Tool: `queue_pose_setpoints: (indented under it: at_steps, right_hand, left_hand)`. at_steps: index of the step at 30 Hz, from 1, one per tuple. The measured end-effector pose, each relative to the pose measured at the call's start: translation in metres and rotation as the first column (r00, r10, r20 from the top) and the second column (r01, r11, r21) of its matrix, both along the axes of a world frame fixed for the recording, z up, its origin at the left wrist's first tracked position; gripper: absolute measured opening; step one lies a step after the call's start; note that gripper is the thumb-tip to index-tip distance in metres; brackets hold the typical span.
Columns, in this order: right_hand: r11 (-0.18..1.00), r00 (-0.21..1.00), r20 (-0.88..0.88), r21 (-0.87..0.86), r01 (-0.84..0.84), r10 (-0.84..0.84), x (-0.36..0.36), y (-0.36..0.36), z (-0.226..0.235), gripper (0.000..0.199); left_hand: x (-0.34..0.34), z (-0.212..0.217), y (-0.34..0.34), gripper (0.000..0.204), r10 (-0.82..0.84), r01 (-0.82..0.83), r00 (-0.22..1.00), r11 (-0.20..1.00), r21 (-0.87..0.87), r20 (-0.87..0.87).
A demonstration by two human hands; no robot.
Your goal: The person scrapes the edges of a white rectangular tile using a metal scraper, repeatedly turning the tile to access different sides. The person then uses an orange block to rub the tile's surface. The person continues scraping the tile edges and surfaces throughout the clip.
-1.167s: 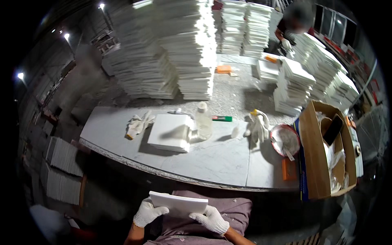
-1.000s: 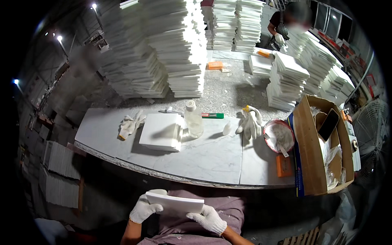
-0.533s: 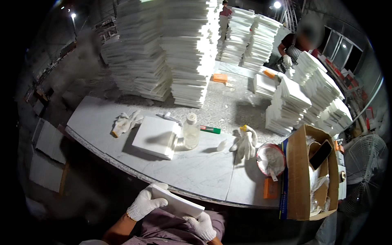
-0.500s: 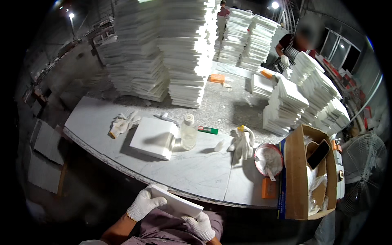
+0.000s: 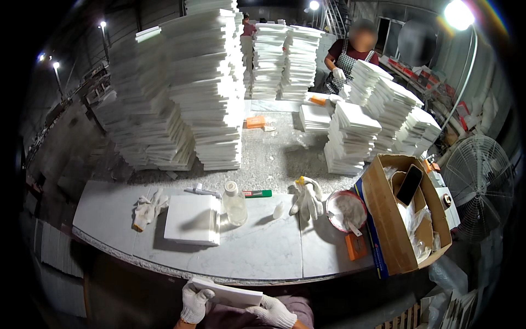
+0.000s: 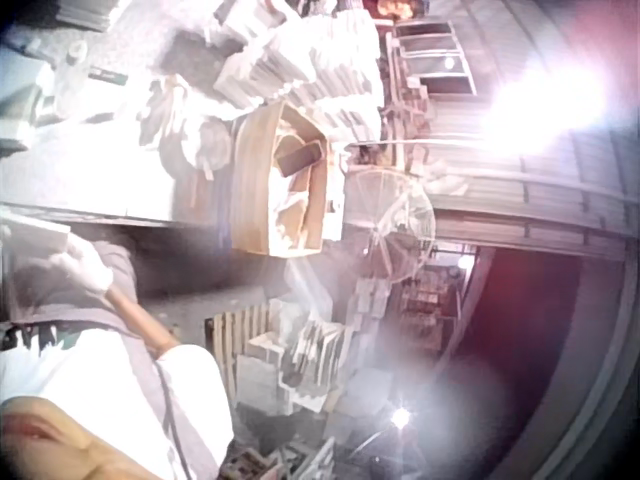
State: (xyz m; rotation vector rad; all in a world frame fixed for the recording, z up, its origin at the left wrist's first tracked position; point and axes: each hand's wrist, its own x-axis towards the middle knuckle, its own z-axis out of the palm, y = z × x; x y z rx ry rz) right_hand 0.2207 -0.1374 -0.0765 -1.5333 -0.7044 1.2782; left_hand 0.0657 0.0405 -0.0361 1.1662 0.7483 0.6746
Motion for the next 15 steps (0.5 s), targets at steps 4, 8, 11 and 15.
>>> queue_pose_setpoints:
  at_steps: [4,8,11,15]
  right_hand:
    - [0.997,0.989,0.125,-0.011,-0.075,0.076,0.007,-0.007,-0.006,0.034]
    - [0.968,0.966,0.144,-0.101,0.232,-0.216,0.013,-0.031,-0.033,0.027]
    - [0.852,0.851,0.270,-0.157,0.500,-0.450,0.026,-0.048,-0.064,0.024]
    - [0.725,0.745,0.408,-0.240,0.645,-0.528,0.045,-0.078,-0.121,0.020]
  left_hand:
    - [-0.006,0.003,0.023,0.029,-0.035,0.036,0.997,0.999,-0.009,0.074]
    - [-0.002,0.006,0.032,0.031,-0.088,0.084,0.994,0.994,0.069,0.065]
    - [0.001,0.000,0.036,0.032,-0.146,0.144,0.987,0.989,0.028,0.063]
    - [0.014,-0.018,0.046,0.021,-0.312,0.308,0.950,0.937,0.163,-0.001]
